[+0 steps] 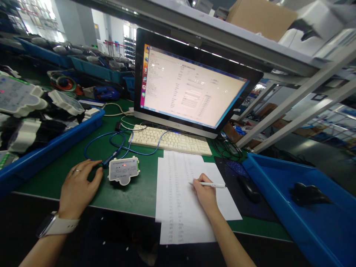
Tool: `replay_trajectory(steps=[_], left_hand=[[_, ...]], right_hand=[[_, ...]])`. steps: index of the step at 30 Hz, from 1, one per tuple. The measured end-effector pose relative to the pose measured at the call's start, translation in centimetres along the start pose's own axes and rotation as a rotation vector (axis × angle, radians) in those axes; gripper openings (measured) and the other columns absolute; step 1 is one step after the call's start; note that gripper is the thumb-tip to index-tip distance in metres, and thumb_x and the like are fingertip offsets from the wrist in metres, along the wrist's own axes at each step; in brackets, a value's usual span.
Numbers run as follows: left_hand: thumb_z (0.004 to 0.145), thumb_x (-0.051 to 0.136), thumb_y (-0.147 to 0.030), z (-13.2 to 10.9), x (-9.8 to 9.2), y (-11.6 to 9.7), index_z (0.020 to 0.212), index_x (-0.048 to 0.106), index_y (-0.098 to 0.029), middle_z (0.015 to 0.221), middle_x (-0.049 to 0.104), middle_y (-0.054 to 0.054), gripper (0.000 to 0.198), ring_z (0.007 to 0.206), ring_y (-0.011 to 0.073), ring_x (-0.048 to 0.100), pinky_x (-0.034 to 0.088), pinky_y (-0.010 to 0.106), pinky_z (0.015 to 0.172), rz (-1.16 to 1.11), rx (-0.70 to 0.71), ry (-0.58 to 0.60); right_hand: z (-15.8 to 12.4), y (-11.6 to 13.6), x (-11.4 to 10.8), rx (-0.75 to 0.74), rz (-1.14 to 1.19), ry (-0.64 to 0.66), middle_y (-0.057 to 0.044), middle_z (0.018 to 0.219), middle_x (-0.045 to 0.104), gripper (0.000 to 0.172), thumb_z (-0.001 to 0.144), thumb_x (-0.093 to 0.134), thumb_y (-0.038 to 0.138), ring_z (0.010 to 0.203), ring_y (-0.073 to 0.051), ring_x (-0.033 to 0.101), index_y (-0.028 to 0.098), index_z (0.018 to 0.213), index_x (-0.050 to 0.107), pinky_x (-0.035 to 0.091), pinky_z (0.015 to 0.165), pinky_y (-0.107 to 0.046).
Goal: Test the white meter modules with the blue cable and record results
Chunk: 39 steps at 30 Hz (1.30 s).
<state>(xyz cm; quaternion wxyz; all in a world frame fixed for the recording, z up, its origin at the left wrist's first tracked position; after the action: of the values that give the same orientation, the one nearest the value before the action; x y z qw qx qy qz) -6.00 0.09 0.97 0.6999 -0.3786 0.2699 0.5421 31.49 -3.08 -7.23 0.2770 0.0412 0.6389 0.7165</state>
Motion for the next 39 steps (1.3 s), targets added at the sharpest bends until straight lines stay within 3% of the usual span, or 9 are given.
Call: replay_trajectory(steps=[24,27,32,36,39], left_hand=[[0.085,0.033,-0.044,-0.1,0.0,0.2,0.101,0.062,-0.015,0.106,0.064,0.013,0.045,0.109,0.0254,0.054,0.042,0.039,0.096,-0.001,0.023,-0.052],[0.085,0.034,-0.045,-0.1,0.3,0.7,0.099,0.063,-0.017,0.103,0.065,0.011,0.043,0.105,0.0245,0.058,0.044,0.037,0.093,0.007,0.045,-0.079],[0.085,0.033,-0.047,-0.2,1.1,1.6,0.099,0.064,-0.016,0.103,0.066,0.012,0.045,0.103,0.0267,0.058,0.047,0.042,0.090,0.003,0.056,-0.092],[0.087,0.032,-0.048,-0.4,1.3,1.9,0.100,0.064,-0.017,0.104,0.066,0.012,0.047,0.104,0.0277,0.058,0.046,0.045,0.091,-0.010,0.046,-0.090],[0.087,0.030,-0.047,-0.4,1.2,1.8,0.100,0.065,-0.016,0.104,0.066,0.012,0.049,0.104,0.0284,0.058,0.047,0.046,0.091,-0.021,0.032,-0.082]], right_hand=[[0.2,-0.1,-0.2,-0.021,-0.026,-0.047,0.005,0.044,0.037,0.024,0.067,0.050,0.031,0.047,-0.013,0.037,0.024,0.051,0.033,0.030,0.047,-0.026],[0.6,-0.3,-0.6,-0.027,0.041,-0.050,0.004,0.042,0.039,0.028,0.070,0.050,0.038,0.043,-0.013,0.037,0.024,0.051,0.035,0.030,0.043,-0.026],[1.6,-1.6,-0.9,0.144,0.231,0.101,0.004,0.045,0.045,0.041,0.066,0.060,0.060,0.037,-0.010,0.031,0.022,0.063,0.045,0.019,0.035,-0.022],[1.9,-2.3,-2.0,0.080,0.219,0.015,0.001,0.061,0.056,0.044,0.065,0.064,0.058,0.047,-0.013,0.044,0.021,0.088,0.059,0.035,0.041,-0.024],[1.9,-3.4,-2.1,0.062,0.237,0.015,-0.005,0.081,0.065,0.043,0.066,0.065,0.054,0.057,-0.016,0.052,0.020,0.091,0.062,0.044,0.050,-0.028]])
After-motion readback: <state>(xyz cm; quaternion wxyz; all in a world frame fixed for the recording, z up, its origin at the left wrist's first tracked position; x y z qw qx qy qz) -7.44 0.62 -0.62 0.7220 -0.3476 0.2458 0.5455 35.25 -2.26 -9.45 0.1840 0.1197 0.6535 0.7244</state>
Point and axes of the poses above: each hand's wrist, its own z-axis towards the middle knuckle, its own x-axis out of the palm, y = z × x, the point moved 4 cm from there along z, towards the middle knuckle
